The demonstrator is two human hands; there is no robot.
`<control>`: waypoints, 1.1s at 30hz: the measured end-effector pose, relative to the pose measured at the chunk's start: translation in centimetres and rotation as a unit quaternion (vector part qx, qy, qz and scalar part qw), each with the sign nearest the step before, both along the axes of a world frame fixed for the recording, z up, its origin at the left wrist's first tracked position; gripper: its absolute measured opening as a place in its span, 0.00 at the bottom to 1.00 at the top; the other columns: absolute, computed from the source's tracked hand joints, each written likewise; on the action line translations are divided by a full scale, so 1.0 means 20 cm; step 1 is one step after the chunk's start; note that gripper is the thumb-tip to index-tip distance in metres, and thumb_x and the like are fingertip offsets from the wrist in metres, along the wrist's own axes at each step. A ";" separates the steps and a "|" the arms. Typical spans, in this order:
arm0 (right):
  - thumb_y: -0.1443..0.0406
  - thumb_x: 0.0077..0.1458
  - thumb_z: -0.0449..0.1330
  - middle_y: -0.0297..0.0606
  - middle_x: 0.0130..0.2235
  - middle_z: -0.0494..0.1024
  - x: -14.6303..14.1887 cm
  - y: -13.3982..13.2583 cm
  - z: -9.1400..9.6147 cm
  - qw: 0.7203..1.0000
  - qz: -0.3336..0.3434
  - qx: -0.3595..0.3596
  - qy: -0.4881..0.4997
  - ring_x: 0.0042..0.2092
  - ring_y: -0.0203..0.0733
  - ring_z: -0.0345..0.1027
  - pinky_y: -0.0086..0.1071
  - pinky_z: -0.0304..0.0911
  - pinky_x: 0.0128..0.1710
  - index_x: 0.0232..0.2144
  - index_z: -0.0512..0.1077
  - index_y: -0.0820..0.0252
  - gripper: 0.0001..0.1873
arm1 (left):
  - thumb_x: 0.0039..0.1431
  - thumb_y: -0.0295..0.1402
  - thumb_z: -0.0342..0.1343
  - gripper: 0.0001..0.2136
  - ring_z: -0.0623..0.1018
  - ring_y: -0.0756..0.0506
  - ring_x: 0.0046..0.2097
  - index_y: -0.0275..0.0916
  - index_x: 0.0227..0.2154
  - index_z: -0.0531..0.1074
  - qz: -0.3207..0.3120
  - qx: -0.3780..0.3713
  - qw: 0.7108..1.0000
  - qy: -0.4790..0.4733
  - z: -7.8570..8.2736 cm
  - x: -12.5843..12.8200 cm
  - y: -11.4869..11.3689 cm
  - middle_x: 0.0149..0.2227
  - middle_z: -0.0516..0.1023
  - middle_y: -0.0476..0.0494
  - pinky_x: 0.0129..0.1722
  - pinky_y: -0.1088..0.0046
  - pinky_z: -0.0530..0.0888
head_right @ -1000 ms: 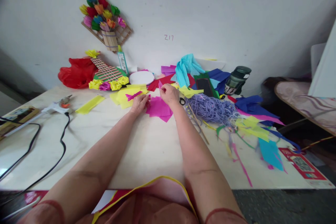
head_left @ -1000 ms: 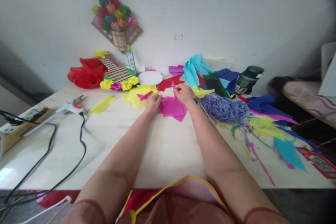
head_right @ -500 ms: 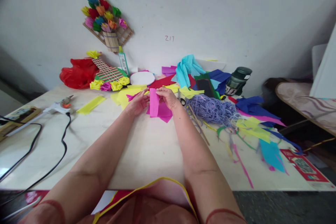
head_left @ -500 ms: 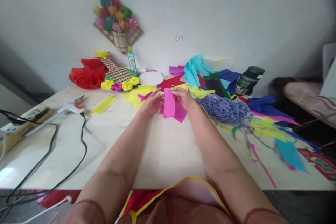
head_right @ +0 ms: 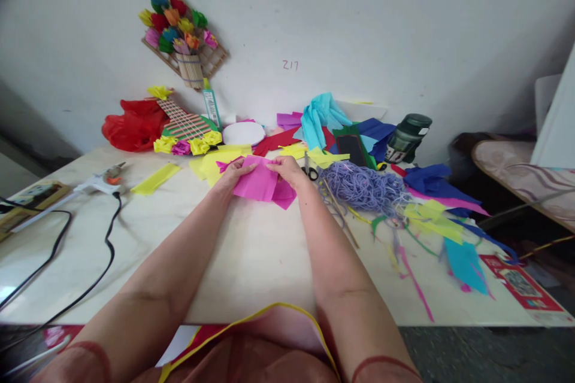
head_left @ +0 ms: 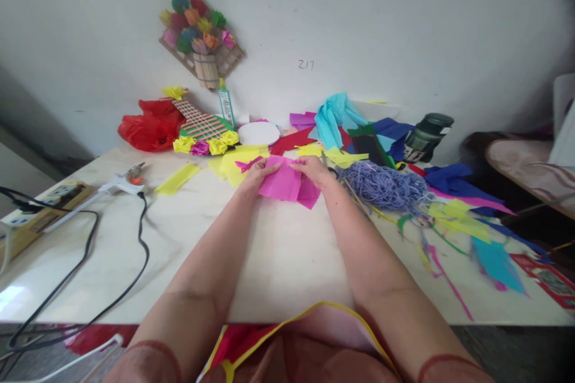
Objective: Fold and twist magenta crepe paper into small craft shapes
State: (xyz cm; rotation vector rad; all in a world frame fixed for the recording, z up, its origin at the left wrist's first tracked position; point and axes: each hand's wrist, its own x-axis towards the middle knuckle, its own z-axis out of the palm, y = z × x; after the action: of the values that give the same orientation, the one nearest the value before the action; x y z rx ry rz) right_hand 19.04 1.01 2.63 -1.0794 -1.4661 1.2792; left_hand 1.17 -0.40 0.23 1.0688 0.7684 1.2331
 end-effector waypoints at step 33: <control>0.62 0.33 0.69 0.31 0.21 0.74 0.08 0.05 -0.12 0.997 0.016 -0.056 0.052 0.24 0.33 0.64 0.27 0.58 0.28 0.20 0.72 0.62 0.12 | 0.40 0.36 0.67 0.14 0.75 0.49 0.26 0.33 0.28 0.76 -0.079 -0.018 0.994 0.079 -0.05 -0.02 0.03 0.26 0.78 0.41 0.27 0.73 0.71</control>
State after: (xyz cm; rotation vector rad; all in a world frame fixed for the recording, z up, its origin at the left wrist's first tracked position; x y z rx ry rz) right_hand 20.62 1.93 0.20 -1.0492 -1.3523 1.4342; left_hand 0.82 0.12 -0.85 1.1857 0.8071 1.0056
